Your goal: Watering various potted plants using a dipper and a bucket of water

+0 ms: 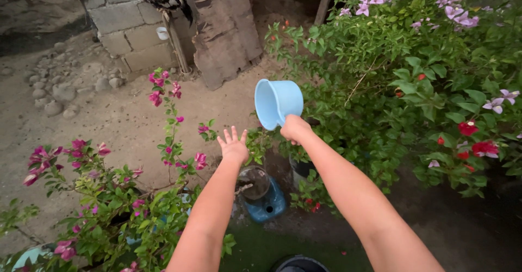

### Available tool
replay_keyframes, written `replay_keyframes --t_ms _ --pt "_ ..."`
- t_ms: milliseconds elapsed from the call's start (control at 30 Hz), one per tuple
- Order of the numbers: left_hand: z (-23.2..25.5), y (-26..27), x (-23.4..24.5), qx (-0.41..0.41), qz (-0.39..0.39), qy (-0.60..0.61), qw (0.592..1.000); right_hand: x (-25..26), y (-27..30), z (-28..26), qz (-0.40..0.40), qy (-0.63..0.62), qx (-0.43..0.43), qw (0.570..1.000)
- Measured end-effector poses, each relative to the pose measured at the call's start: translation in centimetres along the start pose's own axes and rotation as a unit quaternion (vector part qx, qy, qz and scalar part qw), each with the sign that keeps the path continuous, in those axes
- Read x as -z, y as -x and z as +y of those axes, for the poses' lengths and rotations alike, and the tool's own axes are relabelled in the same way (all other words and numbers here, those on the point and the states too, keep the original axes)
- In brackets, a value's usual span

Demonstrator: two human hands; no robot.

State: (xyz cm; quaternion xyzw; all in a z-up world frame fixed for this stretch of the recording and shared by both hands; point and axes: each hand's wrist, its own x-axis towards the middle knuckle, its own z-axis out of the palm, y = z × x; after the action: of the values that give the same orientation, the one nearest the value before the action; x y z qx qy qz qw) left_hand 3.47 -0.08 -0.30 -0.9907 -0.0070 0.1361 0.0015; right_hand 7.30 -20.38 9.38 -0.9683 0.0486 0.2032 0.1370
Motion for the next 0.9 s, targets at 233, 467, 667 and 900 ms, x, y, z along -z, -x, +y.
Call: replay_keyframes --t_ms 233,467,667,900 --pt "-0.2 0.3 -0.3 0.007 0.003 0.007 1.0 -0.1 0.4 0.0 -0.007 -0.003 0.003 1.0" --pt "-0.3 0.5 -0.3 0.016 0.0 0.015 1.0 0.3 2.3 -0.3 0.023 -0.009 0.031 0.999" --pt "-0.3 0.7 -0.2 0.02 0.001 0.019 1.0 0.5 2.8 -0.4 0.031 -0.011 0.039 0.999" --pt "-0.3 1.1 0.1 0.021 0.002 0.013 1.0 0.5 3.0 -0.3 0.039 -0.014 0.055 0.998"
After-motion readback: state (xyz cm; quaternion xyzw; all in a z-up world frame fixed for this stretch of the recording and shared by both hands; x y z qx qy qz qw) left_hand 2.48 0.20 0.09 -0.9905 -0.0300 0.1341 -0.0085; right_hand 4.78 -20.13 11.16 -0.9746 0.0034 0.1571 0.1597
